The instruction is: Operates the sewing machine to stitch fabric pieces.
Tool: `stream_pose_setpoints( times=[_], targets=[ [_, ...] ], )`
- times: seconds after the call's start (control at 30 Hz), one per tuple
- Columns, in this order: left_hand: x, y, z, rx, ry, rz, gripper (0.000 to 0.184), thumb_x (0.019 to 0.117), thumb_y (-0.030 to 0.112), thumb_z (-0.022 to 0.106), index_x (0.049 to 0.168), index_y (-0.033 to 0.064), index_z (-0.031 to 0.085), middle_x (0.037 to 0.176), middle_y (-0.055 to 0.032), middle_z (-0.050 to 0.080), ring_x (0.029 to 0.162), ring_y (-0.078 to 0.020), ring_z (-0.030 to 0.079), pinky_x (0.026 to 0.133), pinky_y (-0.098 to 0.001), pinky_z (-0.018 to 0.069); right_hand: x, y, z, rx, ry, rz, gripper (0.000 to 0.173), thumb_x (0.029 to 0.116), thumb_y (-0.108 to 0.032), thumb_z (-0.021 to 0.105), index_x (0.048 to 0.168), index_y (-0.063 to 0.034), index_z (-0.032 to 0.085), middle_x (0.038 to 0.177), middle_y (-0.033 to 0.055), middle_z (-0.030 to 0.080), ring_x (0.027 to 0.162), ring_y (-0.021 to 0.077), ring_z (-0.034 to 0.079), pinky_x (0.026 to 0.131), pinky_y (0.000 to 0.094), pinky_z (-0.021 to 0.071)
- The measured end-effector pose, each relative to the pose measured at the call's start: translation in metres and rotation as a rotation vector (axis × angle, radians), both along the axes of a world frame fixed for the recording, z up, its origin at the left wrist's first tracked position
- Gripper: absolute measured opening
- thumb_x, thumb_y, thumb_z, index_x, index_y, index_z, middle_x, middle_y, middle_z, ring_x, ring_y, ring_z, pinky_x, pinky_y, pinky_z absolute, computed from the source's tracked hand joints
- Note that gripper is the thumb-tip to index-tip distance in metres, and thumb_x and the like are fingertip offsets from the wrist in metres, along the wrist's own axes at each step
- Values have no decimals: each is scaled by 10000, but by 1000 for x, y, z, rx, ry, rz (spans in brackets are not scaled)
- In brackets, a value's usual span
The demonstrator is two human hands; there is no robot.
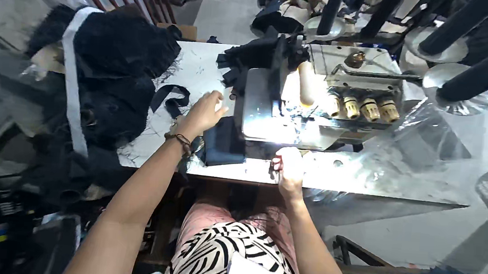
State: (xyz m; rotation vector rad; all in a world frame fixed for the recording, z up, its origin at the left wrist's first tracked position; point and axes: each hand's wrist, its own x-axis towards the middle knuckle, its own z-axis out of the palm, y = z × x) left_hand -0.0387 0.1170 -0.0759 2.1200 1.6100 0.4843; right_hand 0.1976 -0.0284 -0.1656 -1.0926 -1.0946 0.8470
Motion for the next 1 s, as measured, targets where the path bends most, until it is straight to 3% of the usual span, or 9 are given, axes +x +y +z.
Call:
stream_pose_setpoints(
  times=[0.1,0.23,0.4,0.5,0.63,0.73,0.83,0.93,1.0],
  targets=[
    [-21,-11,-24,-121,118,26,549,970,268,725,1375,-55,544,1242,-299,625,1148,-471,626,997,-659,480,-1,3,-1,11,2,20,190,1006,-100,445,951,-80,625,724,-79,614,587,6,586,562,195,537],
    [-26,-13,-26,-54,80,-63,254,997,158,676,1118,-65,676,1055,-275,664,1036,-442,646,941,-629,492,0,0,0,45,-73,26,202,1006,-83,446,919,-59,627,719,-69,598,610,2,583,601,199,537],
    [-24,-22,46,224,-112,50,274,1010,143,642,1174,-77,631,1112,-275,678,1060,-405,671,963,-592,509,1,0,-1,67,-107,25,196,1000,-67,453,910,-47,627,731,-61,607,621,-1,587,615,189,539],
    [-23,-44,89,453,-103,-54,256,1044,173,573,1193,-2,684,1093,-171,723,996,-228,701,924,-413,543,-6,-3,-1,151,-160,-70,101,955,-46,548,922,-13,637,822,-32,626,691,-23,602,655,163,547],
    [-1,-97,121,374,-2,-367,170,1025,128,587,1092,53,723,920,-96,730,806,-180,697,761,-411,577,-23,-16,15,349,-101,-5,446,871,-265,795,1224,-158,545,1166,-105,613,1055,-8,614,938,235,549],
    [16,-123,120,243,-24,-713,135,989,104,599,1017,90,730,826,18,699,713,-41,643,653,-242,553,-28,-27,40,403,-161,173,597,816,-329,845,1316,-174,557,1406,-25,533,1349,90,484,1112,319,457],
    [28,-127,122,223,-32,-824,128,969,114,625,989,111,752,898,29,673,801,-22,633,705,-176,544,-27,-43,55,303,-39,418,214,858,-135,777,1067,-97,744,1248,-23,654,1187,36,599,990,259,549],
    [36,-119,122,253,104,-713,120,934,124,684,979,138,795,861,-17,594,798,-153,587,691,-323,500,-25,-64,54,96,223,597,142,939,-138,681,1063,-193,720,1019,-165,741,944,-67,675,864,199,580],
    [42,-106,110,205,79,-735,132,951,173,652,982,162,780,778,32,643,678,-82,595,615,-295,514,-25,-72,50,-22,429,652,187,911,-170,692,1093,-215,696,1004,-147,748,941,-40,687,878,216,579]
  ],
)
